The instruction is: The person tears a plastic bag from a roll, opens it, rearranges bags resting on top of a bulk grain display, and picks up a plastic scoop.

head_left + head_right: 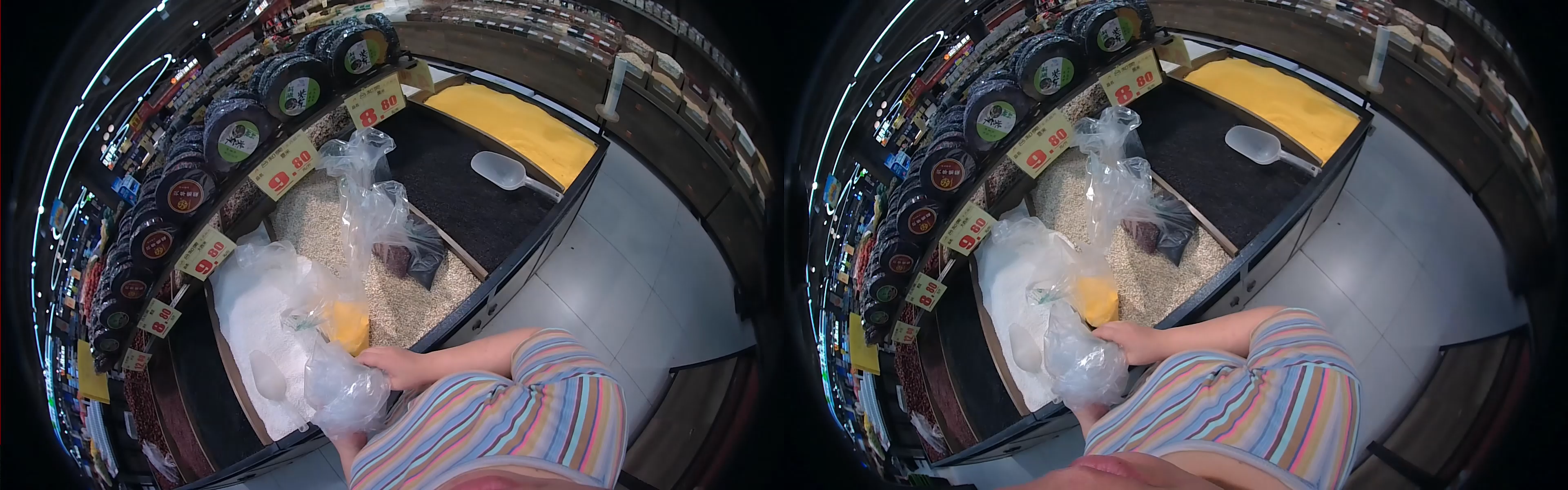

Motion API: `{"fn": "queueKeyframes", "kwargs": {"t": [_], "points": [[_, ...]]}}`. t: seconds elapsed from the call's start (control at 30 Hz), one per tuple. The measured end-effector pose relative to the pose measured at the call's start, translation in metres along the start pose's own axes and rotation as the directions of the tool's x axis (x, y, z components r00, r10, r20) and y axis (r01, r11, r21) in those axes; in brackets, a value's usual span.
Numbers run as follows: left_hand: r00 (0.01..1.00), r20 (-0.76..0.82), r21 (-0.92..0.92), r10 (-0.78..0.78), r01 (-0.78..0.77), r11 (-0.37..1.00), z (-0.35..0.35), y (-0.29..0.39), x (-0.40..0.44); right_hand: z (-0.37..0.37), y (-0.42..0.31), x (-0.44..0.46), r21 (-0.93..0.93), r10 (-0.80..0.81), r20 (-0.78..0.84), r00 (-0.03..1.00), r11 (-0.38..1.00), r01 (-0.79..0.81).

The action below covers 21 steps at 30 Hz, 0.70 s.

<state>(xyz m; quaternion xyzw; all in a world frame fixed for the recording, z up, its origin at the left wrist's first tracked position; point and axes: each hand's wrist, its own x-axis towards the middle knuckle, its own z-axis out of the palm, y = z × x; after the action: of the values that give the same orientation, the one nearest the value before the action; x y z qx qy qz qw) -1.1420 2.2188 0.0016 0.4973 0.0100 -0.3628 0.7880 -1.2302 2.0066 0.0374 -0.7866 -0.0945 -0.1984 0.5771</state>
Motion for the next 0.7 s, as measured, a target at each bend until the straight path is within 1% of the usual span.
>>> {"fn": "queueKeyframes", "kwargs": {"t": [0.07,0.13,0.2,0.27,0.3,0.37,0.4,0.47,0.57,0.6,0.7], "points": [[0.999,-0.029,-0.024,0.035,-0.036,0.999,-0.004,-0.002,-0.004,0.0,0.006,-0.004,0.053,0.03,0.037,0.999,0.998,-0.032],[0.991,-0.047,0.008,0.128,-0.128,0.992,-0.005,0.0,-0.008,-0.001,0.009,-0.005,0.117,0.045,0.057,0.997,0.992,-0.051],[0.962,-0.036,0.115,0.272,-0.266,0.957,0.002,0.004,-0.012,-0.003,0.01,-0.005,0.192,0.049,0.054,0.997,0.98,-0.059],[0.904,0.001,0.242,0.427,-0.415,0.877,0.017,0.015,-0.019,-0.005,0.01,-0.004,0.225,0.088,-0.011,0.996,0.971,-0.084],[0.884,0.013,0.311,0.467,-0.447,0.839,0.028,0.02,-0.023,-0.006,0.01,-0.002,0.241,0.108,-0.042,0.993,0.966,-0.095],[0.842,0.044,0.443,0.538,-0.499,0.745,0.043,0.025,-0.03,-0.012,0.006,0.003,0.371,0.156,-0.089,0.984,0.922,-0.113],[0.87,0.035,0.482,0.492,-0.446,0.754,0.031,0.022,-0.028,-0.014,0.004,0.006,0.434,0.184,-0.111,0.977,0.893,-0.119],[0.918,0.011,0.556,0.396,-0.335,0.761,-0.002,0.013,-0.023,-0.018,0.005,0.011,0.439,0.181,-0.104,0.978,0.891,-0.118],[0.977,-0.03,0.567,0.211,-0.157,0.809,0.007,0.02,-0.036,-0.02,0.006,0.017,0.469,0.154,-0.107,0.982,0.879,-0.087],[0.979,-0.022,0.602,0.203,-0.149,0.784,0.007,0.021,-0.039,-0.02,0.007,0.019,0.483,0.143,-0.111,0.983,0.873,-0.073],[0.981,-0.003,0.715,0.196,-0.135,0.686,0.003,0.024,-0.043,-0.022,0.013,0.019,0.576,0.256,-0.061,0.965,0.798,-0.175]]}}
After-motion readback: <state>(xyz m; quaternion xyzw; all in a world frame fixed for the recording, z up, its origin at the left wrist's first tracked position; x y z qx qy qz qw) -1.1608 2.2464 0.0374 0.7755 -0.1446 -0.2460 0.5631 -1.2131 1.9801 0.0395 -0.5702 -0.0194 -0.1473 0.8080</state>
